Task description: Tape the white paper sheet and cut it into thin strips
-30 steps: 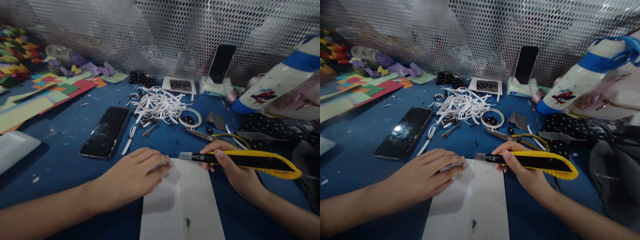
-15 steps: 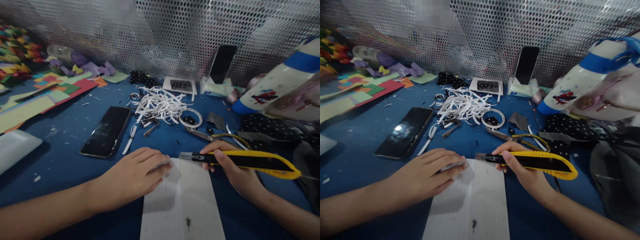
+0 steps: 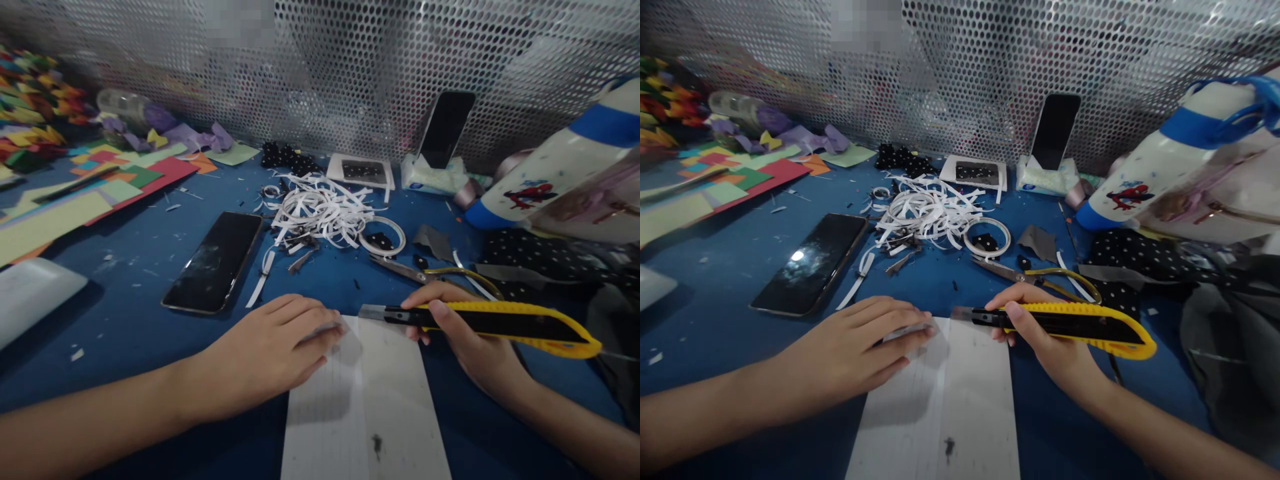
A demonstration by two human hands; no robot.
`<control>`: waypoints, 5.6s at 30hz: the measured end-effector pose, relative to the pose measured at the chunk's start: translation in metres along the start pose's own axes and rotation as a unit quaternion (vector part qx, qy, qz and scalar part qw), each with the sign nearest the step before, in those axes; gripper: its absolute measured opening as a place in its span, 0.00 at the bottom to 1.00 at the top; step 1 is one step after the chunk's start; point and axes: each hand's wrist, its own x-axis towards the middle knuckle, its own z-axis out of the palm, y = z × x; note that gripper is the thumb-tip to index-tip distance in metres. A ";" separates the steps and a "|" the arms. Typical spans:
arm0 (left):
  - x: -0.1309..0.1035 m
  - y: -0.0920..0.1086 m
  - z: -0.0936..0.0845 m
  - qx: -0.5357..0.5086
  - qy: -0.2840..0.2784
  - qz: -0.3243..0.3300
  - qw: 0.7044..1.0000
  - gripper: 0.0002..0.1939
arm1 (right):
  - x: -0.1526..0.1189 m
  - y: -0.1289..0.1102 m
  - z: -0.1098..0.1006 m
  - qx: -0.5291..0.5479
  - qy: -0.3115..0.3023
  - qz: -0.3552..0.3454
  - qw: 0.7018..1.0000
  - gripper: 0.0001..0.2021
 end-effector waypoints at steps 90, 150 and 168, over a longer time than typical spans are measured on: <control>0.000 0.003 0.002 0.025 0.002 0.001 1.000 0.15 | -0.002 0.003 -0.005 -0.013 -0.007 0.019 1.000 0.13; 0.002 0.004 0.002 0.017 0.024 -0.002 1.000 0.14 | -0.002 -0.016 -0.006 -0.031 -0.176 0.026 0.984 0.13; -0.007 -0.024 -0.010 0.224 -0.081 -0.245 0.940 0.42 | -0.009 0.005 -0.009 0.017 -0.078 -0.032 0.996 0.13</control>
